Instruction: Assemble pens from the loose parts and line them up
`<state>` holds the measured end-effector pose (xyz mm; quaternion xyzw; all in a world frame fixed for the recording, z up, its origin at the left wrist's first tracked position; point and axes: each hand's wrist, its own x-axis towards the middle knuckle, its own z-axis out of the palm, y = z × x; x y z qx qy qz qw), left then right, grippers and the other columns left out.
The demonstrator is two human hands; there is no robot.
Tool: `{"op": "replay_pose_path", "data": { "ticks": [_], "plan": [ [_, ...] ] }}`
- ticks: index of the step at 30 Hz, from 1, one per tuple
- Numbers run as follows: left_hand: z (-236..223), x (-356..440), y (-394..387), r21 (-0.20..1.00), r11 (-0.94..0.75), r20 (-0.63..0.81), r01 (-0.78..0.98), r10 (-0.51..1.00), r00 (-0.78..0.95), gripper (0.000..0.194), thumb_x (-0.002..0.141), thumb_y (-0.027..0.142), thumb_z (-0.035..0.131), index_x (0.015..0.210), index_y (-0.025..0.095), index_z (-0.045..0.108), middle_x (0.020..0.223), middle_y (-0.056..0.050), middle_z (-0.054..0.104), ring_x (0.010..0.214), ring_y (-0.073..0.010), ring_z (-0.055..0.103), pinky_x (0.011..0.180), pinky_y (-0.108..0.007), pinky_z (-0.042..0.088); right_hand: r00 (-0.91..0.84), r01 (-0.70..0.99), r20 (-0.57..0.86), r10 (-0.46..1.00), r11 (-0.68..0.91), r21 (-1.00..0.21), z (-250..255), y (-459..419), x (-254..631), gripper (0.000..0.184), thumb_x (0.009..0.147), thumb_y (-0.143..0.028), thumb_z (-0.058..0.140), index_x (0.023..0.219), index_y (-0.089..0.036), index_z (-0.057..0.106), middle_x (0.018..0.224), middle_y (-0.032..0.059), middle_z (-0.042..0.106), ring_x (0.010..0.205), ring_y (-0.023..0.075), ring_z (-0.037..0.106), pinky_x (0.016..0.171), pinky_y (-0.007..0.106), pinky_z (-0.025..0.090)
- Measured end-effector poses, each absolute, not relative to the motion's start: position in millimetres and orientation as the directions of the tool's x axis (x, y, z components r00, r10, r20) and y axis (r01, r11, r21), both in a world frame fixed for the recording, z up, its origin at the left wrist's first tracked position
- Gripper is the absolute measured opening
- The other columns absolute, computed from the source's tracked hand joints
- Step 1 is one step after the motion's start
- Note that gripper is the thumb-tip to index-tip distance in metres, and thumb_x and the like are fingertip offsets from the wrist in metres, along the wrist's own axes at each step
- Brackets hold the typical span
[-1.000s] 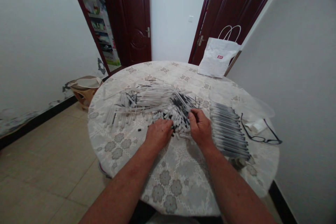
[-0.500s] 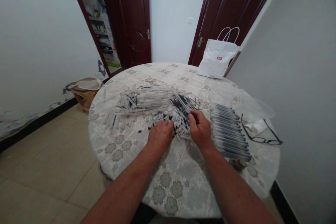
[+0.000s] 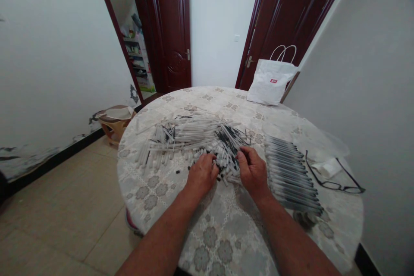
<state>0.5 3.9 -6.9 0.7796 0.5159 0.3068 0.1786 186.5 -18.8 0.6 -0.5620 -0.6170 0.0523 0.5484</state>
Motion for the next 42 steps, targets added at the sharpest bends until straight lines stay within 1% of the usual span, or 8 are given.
{"op": "replay_pose_path", "data": {
  "ticks": [3, 5, 8, 11, 22, 26, 32, 42],
  "plan": [
    [-1, -9, 15, 0.917, -0.245, 0.221, 0.315, 0.969, 0.109, 0.025, 0.092, 0.022, 0.050, 0.108, 0.017, 0.069, 0.100, -0.008, 0.071, 0.090, -0.0195, 0.066, 0.080, -0.031, 0.052, 0.211, 0.629, 0.612, 0.762, 0.373, -0.682, 1, -21, 183, 0.023, 0.098, -0.035, 0.055, 0.111, -0.020, 0.067, 0.092, 0.0051, 0.074, 0.081, 0.0198, 0.069, 0.076, 0.031, 0.053],
    [4, -15, 22, 0.996, -0.047, 0.052, -0.082, 0.997, 0.063, 0.021, 0.091, 0.028, 0.054, 0.103, 0.018, 0.068, 0.086, -0.003, 0.067, 0.067, -0.0132, 0.061, 0.059, -0.025, 0.049, 0.168, 0.627, 0.602, 0.780, 0.387, -0.676, 2, -23, 180, 0.023, 0.098, -0.034, 0.054, 0.111, -0.020, 0.068, 0.092, 0.0048, 0.074, 0.079, 0.0195, 0.069, 0.075, 0.030, 0.054],
    [8, -22, 28, 0.832, 0.115, -0.096, -0.543, 0.993, 0.063, 0.023, 0.082, 0.033, 0.071, 0.098, 0.016, 0.065, 0.082, 0.000, 0.064, 0.058, -0.0084, 0.057, 0.051, -0.020, 0.046, 0.072, 0.637, 0.592, 0.803, 0.419, -0.647, 4, -28, 175, 0.023, 0.098, -0.033, 0.054, 0.109, -0.021, 0.069, 0.090, 0.0046, 0.075, 0.076, 0.0193, 0.069, 0.074, 0.030, 0.054],
    [9, -28, 31, 0.701, 0.089, -0.130, -0.708, 0.992, -0.003, 0.032, 0.074, 0.029, 0.082, 0.096, 0.017, 0.063, 0.085, 0.000, 0.067, 0.068, -0.0104, 0.066, 0.063, -0.023, 0.055, -0.017, 0.642, 0.590, 0.807, 0.461, -0.613, 5, -31, 172, 0.021, 0.097, -0.031, 0.054, 0.107, -0.022, 0.069, 0.089, 0.0051, 0.075, 0.075, 0.0199, 0.070, 0.073, 0.031, 0.054],
    [7, -31, 36, 0.690, -0.050, -0.053, -0.722, 0.992, -0.119, 0.036, 0.074, 0.029, 0.084, 0.099, 0.019, 0.060, 0.089, 0.000, 0.072, 0.083, -0.0158, 0.073, 0.075, -0.029, 0.059, -0.085, 0.677, 0.587, 0.805, 0.479, -0.558, 4, -31, 168, 0.018, 0.095, -0.029, 0.055, 0.104, -0.021, 0.069, 0.085, 0.0039, 0.075, 0.073, 0.0195, 0.070, 0.070, 0.029, 0.052],
    [7, -25, 32, 0.791, -0.027, -0.045, -0.611, 0.994, -0.101, 0.035, 0.074, 0.032, 0.083, 0.098, 0.018, 0.062, 0.085, -0.001, 0.071, 0.081, -0.0181, 0.073, 0.073, -0.031, 0.060, 0.038, 0.655, 0.542, 0.840, 0.388, -0.648, 1, -29, 167, 0.022, 0.097, -0.035, 0.054, 0.106, -0.021, 0.068, 0.085, 0.0041, 0.074, 0.072, 0.0195, 0.068, 0.070, 0.030, 0.051],
    [9, -7, 15, 0.909, 0.067, -0.022, -0.412, 0.993, 0.113, 0.033, 0.074, 0.037, 0.083, 0.096, 0.017, 0.068, 0.091, -0.006, 0.073, 0.080, -0.0179, 0.070, 0.067, -0.029, 0.059, 0.195, 0.448, 0.312, 0.930, 0.198, -0.872, -9, -24, 152, 0.025, 0.099, -0.041, 0.050, 0.112, -0.021, 0.059, 0.090, 0.0035, 0.073, 0.065, 0.0172, 0.066, 0.062, 0.029, 0.051],
    [-3, 2, 13, 0.964, 0.036, 0.001, -0.264, 0.991, 0.136, 0.027, 0.074, 0.036, 0.082, 0.092, 0.017, 0.073, 0.086, -0.006, 0.074, 0.072, -0.0166, 0.069, 0.064, -0.027, 0.057, 0.142, 0.399, 0.310, 0.940, 0.233, -0.887, -15, -19, 150, 0.023, 0.095, -0.041, 0.059, 0.106, -0.021, 0.063, 0.090, 0.0030, 0.071, 0.079, 0.0187, 0.066, 0.072, 0.030, 0.051]
  ]
}}
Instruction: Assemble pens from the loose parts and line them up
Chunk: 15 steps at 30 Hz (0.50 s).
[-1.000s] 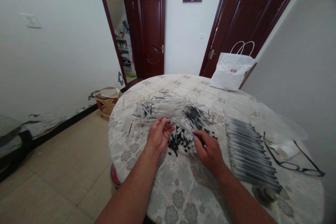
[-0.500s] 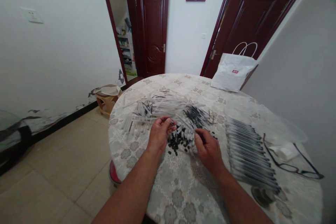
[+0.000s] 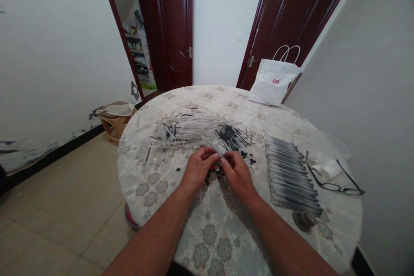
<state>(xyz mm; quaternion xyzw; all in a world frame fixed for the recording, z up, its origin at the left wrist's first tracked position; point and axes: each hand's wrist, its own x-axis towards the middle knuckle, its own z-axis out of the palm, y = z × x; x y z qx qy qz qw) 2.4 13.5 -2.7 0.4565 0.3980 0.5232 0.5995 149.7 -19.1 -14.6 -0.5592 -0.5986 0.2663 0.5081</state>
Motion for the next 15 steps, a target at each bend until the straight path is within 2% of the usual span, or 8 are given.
{"op": "replay_pose_path", "data": {
  "ticks": [4, 8, 15],
  "plan": [
    [-1.8, 0.8, 15.7, 0.960, 0.082, -0.056, -0.268, 0.993, 0.104, 0.027, 0.073, 0.034, 0.082, 0.091, 0.016, 0.073, 0.083, -0.006, 0.074, 0.070, -0.0167, 0.069, 0.064, -0.027, 0.057, 0.133, 0.393, 0.324, 0.937, 0.251, -0.885, -18.6, -16.3, 148.1, 0.022, 0.092, -0.039, 0.062, 0.104, -0.021, 0.063, 0.092, 0.0033, 0.072, 0.082, 0.0186, 0.067, 0.075, 0.030, 0.051],
    [0.4, -2.8, 17.8, 0.948, 0.073, -0.073, -0.308, 0.997, 0.013, 0.025, 0.071, 0.031, 0.081, 0.088, 0.016, 0.072, 0.078, -0.004, 0.071, 0.069, -0.0172, 0.067, 0.063, -0.029, 0.059, 0.134, 0.442, 0.319, 0.938, 0.232, -0.867, -20.6, -14.6, 150.1, 0.021, 0.092, -0.039, 0.060, 0.102, -0.021, 0.064, 0.088, 0.0030, 0.071, 0.078, 0.0189, 0.066, 0.070, 0.029, 0.049],
    [-0.7, -7.1, 19.5, 0.942, 0.099, -0.119, -0.320, 0.992, -0.042, 0.024, 0.078, 0.031, 0.073, 0.097, 0.016, 0.067, 0.088, -0.006, 0.070, 0.078, -0.0199, 0.070, 0.061, -0.030, 0.060, 0.063, 0.656, 0.369, 0.927, 0.241, -0.715, -13.7, -17.7, 154.3, 0.017, 0.094, -0.035, 0.055, 0.099, -0.021, 0.064, 0.082, 0.0032, 0.070, 0.072, 0.0210, 0.064, 0.069, 0.031, 0.045]
  ]
}}
